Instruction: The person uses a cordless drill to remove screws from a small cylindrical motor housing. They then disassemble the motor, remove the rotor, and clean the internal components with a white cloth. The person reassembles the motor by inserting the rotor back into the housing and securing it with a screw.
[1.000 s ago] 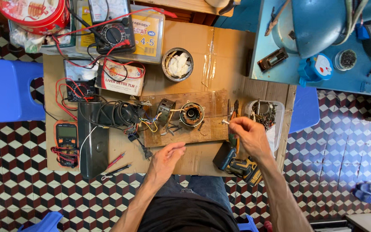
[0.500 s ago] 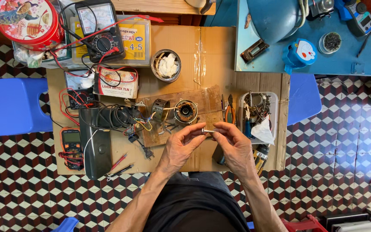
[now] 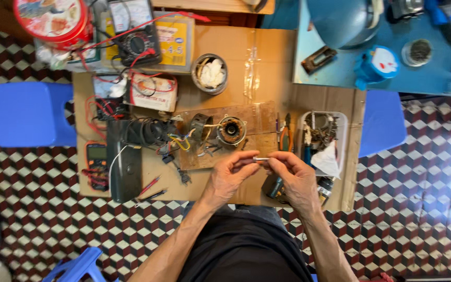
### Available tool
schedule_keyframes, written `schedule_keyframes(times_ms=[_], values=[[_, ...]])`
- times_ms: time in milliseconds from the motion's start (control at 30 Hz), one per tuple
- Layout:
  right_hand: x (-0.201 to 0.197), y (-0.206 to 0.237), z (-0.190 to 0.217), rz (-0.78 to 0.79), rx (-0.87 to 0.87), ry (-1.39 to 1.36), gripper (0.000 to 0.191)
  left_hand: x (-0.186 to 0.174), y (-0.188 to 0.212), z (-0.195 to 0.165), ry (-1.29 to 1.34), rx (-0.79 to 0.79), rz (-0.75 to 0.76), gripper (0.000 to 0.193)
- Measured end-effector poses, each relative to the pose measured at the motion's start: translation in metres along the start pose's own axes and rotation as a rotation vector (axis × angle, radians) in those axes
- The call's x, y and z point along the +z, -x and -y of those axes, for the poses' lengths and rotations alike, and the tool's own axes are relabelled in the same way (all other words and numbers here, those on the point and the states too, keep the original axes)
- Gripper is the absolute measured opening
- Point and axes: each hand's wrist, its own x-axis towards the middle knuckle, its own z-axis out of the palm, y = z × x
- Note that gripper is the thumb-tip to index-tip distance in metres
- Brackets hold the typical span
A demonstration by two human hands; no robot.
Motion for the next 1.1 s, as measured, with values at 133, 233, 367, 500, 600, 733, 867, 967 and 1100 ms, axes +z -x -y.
schedule_keyframes(times_ms=[133, 233, 367, 500, 600, 733, 867, 967, 1100], values=[[0.004, 0.003, -0.022, 0.058, 0.075, 0.029, 0.022, -0.01, 0.015, 0.019, 0.031, -0.148, 0.023, 0.041], [0.007, 0.01, -0.042, 0.111, 0.103, 0.059, 0.022, -0.018, 0.026, 0.022, 0.099, -0.287, 0.028, 0.04], [0.017, 0.018, -0.068, 0.107, 0.135, 0.004, 0.021, -0.024, 0.041, 0.015, -0.004, -0.252, 0.055, 0.033], [0.036, 0.024, -0.09, 0.063, 0.163, -0.132, 0.019, -0.031, 0.053, 0.011, -0.483, -0.047, -0.038, 0.024], [0.058, 0.023, -0.104, 0.042, 0.224, -0.161, 0.019, -0.044, 0.063, 0.017, -0.649, 0.108, -0.07, 0.021], [0.096, 0.0, -0.117, 0.063, 0.114, 0.104, 0.021, -0.087, 0.067, 0.029, -0.743, -0.013, -0.197, 0.023], [0.127, -0.035, -0.123, -0.09, -0.136, 0.536, 0.026, -0.131, 0.082, 0.038, -0.736, -0.148, -0.324, 0.026], [0.142, -0.059, -0.124, -0.159, -0.327, 0.611, 0.032, -0.151, 0.095, 0.041, -0.726, -0.186, -0.412, 0.03], [0.152, -0.073, -0.125, -0.103, -0.361, 0.76, 0.034, -0.161, 0.106, 0.044, -0.669, -0.268, -0.408, 0.032]])
